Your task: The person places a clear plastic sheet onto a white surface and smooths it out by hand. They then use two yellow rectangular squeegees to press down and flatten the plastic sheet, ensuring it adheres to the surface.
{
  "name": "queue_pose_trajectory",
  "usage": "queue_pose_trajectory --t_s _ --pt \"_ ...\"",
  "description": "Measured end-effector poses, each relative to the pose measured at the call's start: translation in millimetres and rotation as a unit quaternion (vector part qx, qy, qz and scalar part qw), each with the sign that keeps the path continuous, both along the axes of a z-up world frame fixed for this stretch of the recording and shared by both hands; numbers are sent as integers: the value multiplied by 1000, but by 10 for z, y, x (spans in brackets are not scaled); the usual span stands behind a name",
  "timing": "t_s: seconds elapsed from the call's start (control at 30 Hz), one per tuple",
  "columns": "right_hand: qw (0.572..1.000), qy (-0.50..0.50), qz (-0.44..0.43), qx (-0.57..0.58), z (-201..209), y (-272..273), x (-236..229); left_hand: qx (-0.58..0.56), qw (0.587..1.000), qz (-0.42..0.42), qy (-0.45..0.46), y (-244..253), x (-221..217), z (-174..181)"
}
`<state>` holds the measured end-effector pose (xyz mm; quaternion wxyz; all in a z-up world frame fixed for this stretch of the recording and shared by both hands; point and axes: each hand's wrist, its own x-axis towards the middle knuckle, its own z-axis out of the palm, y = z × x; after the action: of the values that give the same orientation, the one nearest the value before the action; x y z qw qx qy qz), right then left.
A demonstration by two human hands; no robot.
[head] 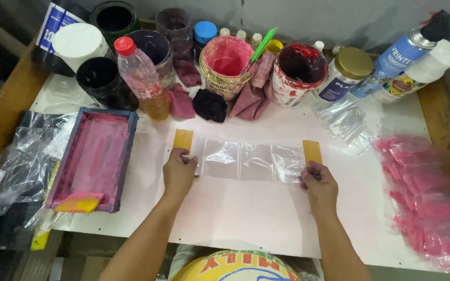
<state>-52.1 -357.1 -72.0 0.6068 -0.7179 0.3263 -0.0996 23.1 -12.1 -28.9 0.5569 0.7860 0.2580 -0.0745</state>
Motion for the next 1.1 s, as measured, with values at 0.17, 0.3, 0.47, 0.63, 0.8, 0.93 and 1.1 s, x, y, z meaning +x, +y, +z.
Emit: queue_pose_trajectory --t_s 0.17,0.3,0.47,0.63,0.8,0.93,1.1 --pt "998 53 16 -37 105 54 -109 11 1000 -17 4 10 -28 -31" --pt "995 66 35 -67 -166 -88 -81 8 1000 -14 6 14 -35 19" --pt "997 44 23 -58 -148 -65 -149 6 1000 -7 1 27 -26 -37" --pt "998 28 28 -46 -198 -90 -95 -22 1000 0 -10 78 -29 -101" --pt "999 44 -4 11 34 0 -101 -62 997 -13 52 38 -62 214" --pt "999 32 -5 14 -1 1 -93 -89 993 -8 73 33 -50 234" --pt "1000 29 1 3 -73 -22 -80 -48 994 -31 98 26 -45 337"
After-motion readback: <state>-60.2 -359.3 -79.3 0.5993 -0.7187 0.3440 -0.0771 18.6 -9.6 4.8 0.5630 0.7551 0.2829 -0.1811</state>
